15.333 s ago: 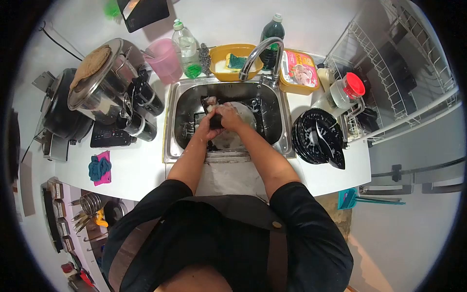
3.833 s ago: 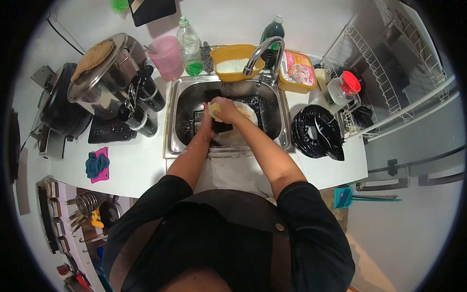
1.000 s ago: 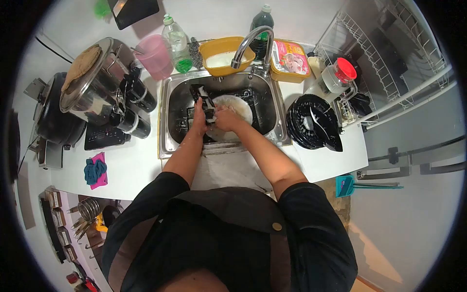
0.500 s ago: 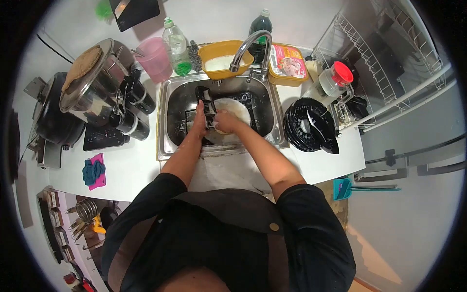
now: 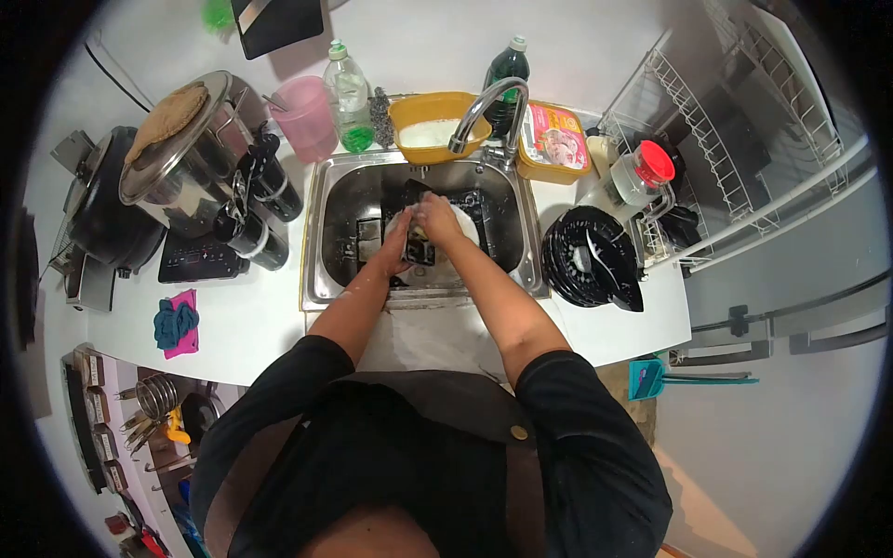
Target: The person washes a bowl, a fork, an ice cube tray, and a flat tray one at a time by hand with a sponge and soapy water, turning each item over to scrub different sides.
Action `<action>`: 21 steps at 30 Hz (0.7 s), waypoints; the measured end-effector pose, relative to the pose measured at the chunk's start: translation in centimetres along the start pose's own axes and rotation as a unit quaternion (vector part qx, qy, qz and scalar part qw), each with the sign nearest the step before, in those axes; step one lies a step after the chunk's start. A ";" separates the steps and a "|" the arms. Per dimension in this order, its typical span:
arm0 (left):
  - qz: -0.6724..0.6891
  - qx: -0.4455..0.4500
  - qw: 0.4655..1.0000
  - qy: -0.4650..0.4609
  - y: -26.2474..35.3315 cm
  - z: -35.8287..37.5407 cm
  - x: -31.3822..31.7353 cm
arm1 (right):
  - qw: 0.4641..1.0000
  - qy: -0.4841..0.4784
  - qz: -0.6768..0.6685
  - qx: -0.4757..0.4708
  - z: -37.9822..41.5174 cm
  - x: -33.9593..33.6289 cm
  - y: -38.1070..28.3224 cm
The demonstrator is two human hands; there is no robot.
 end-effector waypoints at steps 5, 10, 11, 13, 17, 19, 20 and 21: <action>-0.008 0.090 0.989 0.116 1.3 0.2 -0.9 | 0.991 -0.130 0.010 -0.024 0.0 0.0 -0.8; 0.138 -0.035 0.989 -0.033 1.1 1.7 0.8 | 0.874 -0.042 -0.424 0.235 -1.6 -0.3 3.7; 0.130 -0.043 0.989 -0.061 0.9 2.1 1.4 | 0.933 -0.039 -0.302 0.193 -1.6 -0.7 3.8; 0.112 -0.063 0.985 -0.117 0.5 2.8 2.4 | 0.993 -0.031 -0.044 0.102 -1.4 -1.0 3.3; 0.134 -0.106 0.972 -0.162 0.7 3.6 3.5 | 0.993 -0.032 -0.076 0.078 0.4 0.5 0.8; 0.173 -0.103 0.966 -0.162 0.5 4.1 4.3 | 0.987 -0.039 -0.135 0.081 -0.4 -0.2 0.9; 0.189 -0.100 0.963 -0.163 0.8 4.2 4.7 | 0.986 -0.039 -0.144 0.071 -1.0 -0.3 1.4; 0.186 -0.107 0.964 -0.159 1.0 4.2 4.5 | 0.986 -0.040 -0.153 0.061 -1.4 -0.2 1.6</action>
Point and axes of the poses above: each hand's wrist, its own z-axis away from the middle knuckle, its own x-axis out of the palm, y = z × x, the point moved 5 cm from there along -z, towards the middle knuckle, and after that the axes turned 15 degrees about z, right-handed, at the moved point
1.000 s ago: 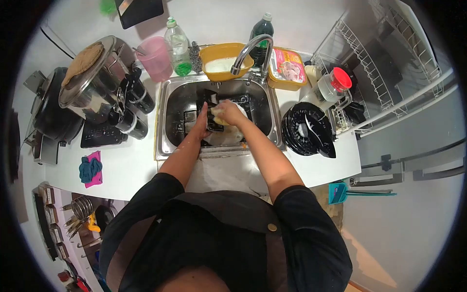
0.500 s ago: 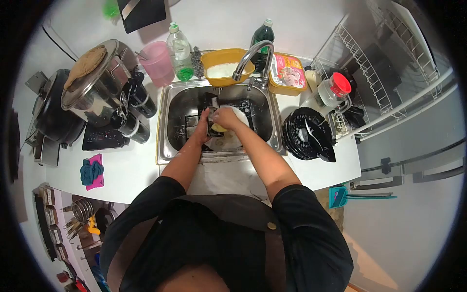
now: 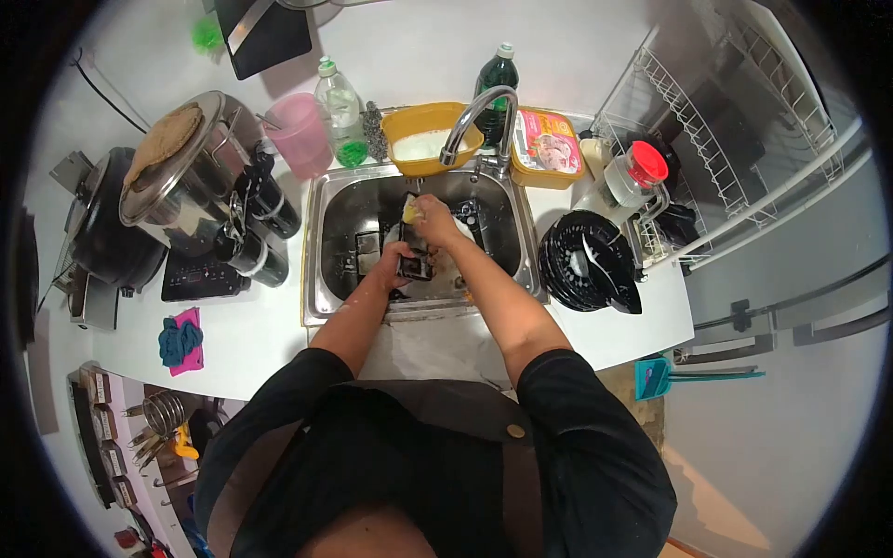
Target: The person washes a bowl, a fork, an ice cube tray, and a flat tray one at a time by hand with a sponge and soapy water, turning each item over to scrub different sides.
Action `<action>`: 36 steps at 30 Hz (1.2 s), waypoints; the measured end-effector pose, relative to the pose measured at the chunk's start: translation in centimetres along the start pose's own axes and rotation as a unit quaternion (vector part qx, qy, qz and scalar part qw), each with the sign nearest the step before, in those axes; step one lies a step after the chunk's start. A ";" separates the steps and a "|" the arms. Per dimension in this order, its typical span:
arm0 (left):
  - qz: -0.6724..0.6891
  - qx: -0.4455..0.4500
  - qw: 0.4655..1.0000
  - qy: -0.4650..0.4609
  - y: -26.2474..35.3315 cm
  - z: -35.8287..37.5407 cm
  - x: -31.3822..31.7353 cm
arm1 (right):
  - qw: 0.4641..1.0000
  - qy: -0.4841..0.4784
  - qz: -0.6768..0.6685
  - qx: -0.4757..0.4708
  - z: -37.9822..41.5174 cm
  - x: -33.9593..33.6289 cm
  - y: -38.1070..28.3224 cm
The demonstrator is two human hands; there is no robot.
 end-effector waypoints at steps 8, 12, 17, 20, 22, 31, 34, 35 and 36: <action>-0.081 -0.029 0.996 0.026 -0.1 -0.5 -1.9 | 0.976 -0.015 0.208 0.067 0.6 0.1 0.1; -0.072 0.026 0.997 0.024 0.0 -0.4 -0.8 | 0.956 -0.016 -0.216 0.197 0.3 0.8 1.0; -0.114 0.013 0.992 0.046 -0.1 -0.9 -2.5 | 0.971 0.167 0.161 0.057 0.1 1.2 0.7; -0.195 0.052 0.978 0.060 0.5 -0.6 -2.6 | 0.975 0.118 0.158 0.102 0.2 0.1 -0.8; -0.214 0.079 0.971 0.067 0.6 -0.7 -2.3 | 0.960 -0.010 -0.166 0.226 -1.5 1.2 1.0; -0.437 0.285 0.845 0.115 1.6 -0.7 -1.2 | 0.808 -0.087 -0.514 0.275 -1.8 1.8 1.0; -0.411 0.285 0.860 0.098 1.6 0.0 0.8 | 0.827 -0.071 -0.534 0.162 -1.2 -0.9 -0.3; -0.413 0.280 0.862 0.092 1.8 0.1 1.0 | 0.803 -0.050 -0.570 0.168 -1.1 -1.3 -0.3; -0.414 0.276 0.863 0.086 2.0 -0.1 1.2 | 0.777 -0.029 -0.604 0.173 -1.1 -1.8 -0.3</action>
Point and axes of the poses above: each hand's wrist, its own z-axis away from the middle knuckle, its own x-axis out of the palm, y = z × x, the point moved 5 cm from there along -z, towards the middle knuckle, and after that the axes turned 15 degrees about z, right-handed, at the moved point
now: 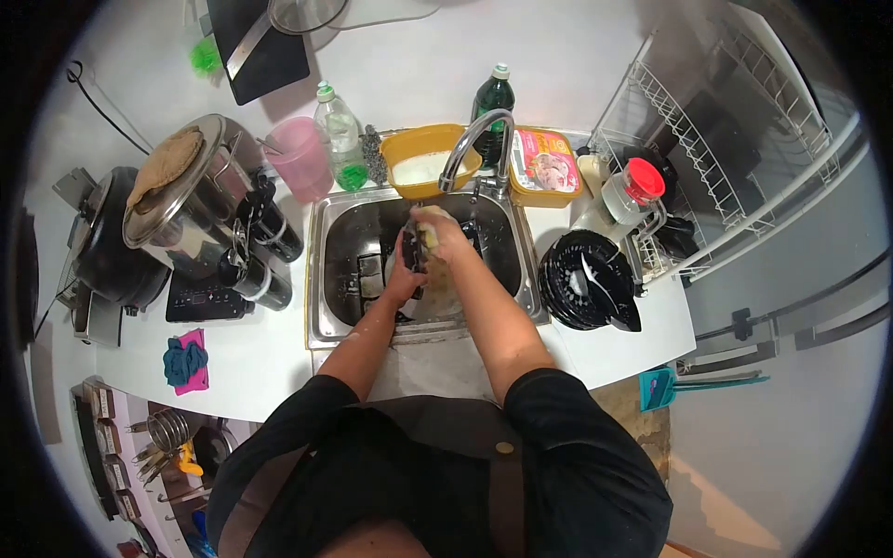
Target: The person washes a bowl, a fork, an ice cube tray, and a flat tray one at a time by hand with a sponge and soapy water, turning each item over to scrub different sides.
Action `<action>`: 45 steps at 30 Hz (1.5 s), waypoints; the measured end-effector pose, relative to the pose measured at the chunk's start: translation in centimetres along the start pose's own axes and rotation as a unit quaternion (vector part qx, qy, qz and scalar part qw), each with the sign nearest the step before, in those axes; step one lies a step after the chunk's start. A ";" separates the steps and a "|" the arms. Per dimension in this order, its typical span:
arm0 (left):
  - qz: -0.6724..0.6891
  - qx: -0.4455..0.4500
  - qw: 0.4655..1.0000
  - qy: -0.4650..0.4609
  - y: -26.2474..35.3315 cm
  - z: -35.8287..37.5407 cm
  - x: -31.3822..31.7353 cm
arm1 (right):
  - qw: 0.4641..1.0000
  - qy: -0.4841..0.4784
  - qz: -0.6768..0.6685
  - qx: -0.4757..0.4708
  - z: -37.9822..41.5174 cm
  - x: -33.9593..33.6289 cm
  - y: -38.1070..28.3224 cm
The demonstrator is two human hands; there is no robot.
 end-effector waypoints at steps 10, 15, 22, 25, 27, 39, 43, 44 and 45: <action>-0.218 0.055 0.973 -0.054 -1.1 0.0 1.4 | 0.961 0.241 0.118 0.069 -1.6 -2.8 6.3; -0.231 0.133 0.962 -0.054 -1.4 -0.4 0.1 | 0.980 0.191 0.029 0.055 0.0 -0.9 3.9; -0.220 0.064 0.973 -0.013 0.8 0.9 1.1 | 0.972 0.078 -0.097 0.201 -2.1 -0.6 5.3; -0.222 0.139 0.965 0.015 1.5 0.8 1.5 | 0.992 0.087 0.029 0.084 -2.8 -0.4 4.3; -0.224 0.140 0.963 0.050 0.6 0.3 0.5 | 0.994 0.077 0.066 0.032 -3.1 -0.1 3.8; 0.223 -0.138 0.964 -0.046 2.2 0.0 0.7 | 0.967 0.233 -0.006 -0.103 -1.5 -2.8 0.1; 0.302 -0.151 0.941 -0.031 1.9 -0.5 0.5 | 0.958 0.213 -0.038 -0.187 0.8 -3.0 -1.5; 0.321 -0.153 0.934 -0.027 2.1 -0.7 0.4 | 0.954 0.223 -0.038 -0.194 1.2 -3.6 -2.2; 0.273 -0.167 0.946 -0.050 2.3 -0.7 0.3 | 0.971 0.191 0.041 -0.138 1.3 -3.6 -2.4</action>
Point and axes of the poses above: each hand's wrist, its own z-axis away from the middle knuckle, its own x-axis out of the palm, y = z × x, the point moved 5 cm from there along -z, towards the middle knuckle, and after that the axes turned 15 degrees about z, right-handed, at the moved point
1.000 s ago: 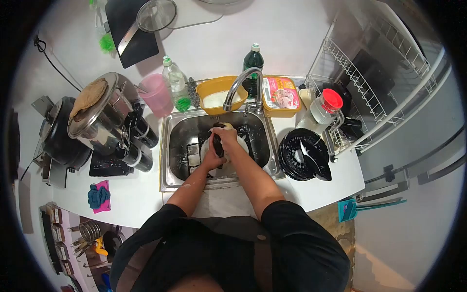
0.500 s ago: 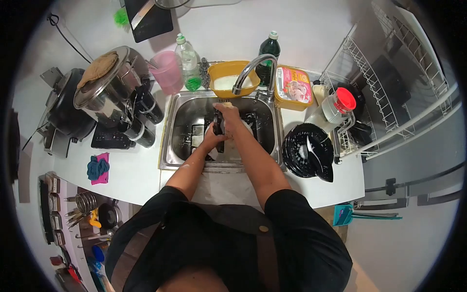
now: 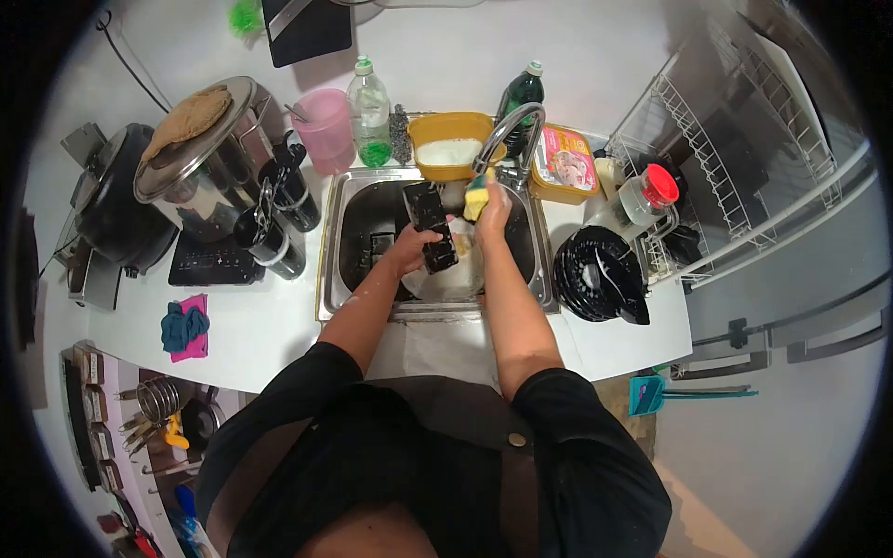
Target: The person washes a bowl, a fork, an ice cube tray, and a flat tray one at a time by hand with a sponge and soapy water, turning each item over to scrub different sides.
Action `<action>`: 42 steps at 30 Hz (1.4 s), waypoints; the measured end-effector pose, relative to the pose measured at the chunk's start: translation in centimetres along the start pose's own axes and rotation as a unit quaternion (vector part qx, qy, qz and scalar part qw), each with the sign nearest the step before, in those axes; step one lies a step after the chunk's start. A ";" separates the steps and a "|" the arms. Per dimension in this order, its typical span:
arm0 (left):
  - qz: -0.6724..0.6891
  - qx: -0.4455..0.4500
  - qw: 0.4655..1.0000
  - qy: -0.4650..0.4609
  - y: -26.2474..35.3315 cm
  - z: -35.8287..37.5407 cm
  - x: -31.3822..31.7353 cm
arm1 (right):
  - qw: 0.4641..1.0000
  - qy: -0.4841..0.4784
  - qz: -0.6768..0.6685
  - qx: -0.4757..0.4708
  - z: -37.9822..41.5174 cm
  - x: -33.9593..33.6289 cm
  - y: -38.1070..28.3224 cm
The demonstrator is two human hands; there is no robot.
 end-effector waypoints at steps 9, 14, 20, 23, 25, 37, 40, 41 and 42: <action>-0.221 0.050 0.973 0.040 -1.7 1.0 0.7 | 0.891 0.036 0.419 -0.170 2.7 5.4 -0.4; -0.261 -0.055 0.963 -0.031 -2.3 -0.4 -0.5 | 0.643 -0.045 0.688 -0.333 5.9 9.1 -2.6; -0.156 0.083 0.984 0.009 -1.3 0.2 2.5 | 0.985 -0.041 0.151 0.078 -0.6 2.6 3.5; 0.074 0.031 0.996 0.026 0.5 -1.2 2.6 | 0.943 0.023 0.310 -0.117 2.5 4.1 2.6; 0.143 0.035 0.989 -0.023 1.5 -0.2 4.4 | 0.930 0.038 0.355 -0.089 4.5 4.9 1.5; 0.130 0.119 0.984 -0.001 -0.1 1.7 6.2 | 0.865 0.068 0.439 -0.233 2.2 6.9 -1.1; 0.180 0.103 0.978 0.010 0.0 0.3 3.0 | 0.815 0.023 0.444 -0.371 4.1 8.9 -1.8; 0.211 0.105 0.972 0.015 0.4 0.2 2.6 | 0.779 -0.006 0.461 -0.425 4.7 9.8 -1.7; 0.235 0.090 0.967 -0.039 0.4 0.4 2.6 | 0.799 -0.003 0.455 -0.392 4.3 9.2 -1.7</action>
Point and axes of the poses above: each hand's wrist, its own z-axis away from the middle knuckle, its own x-axis out of the palm, y = z × x, the point moved 5 cm from there along -z, towards the middle knuckle, and after that the axes turned 15 degrees about z, right-handed, at the moved point
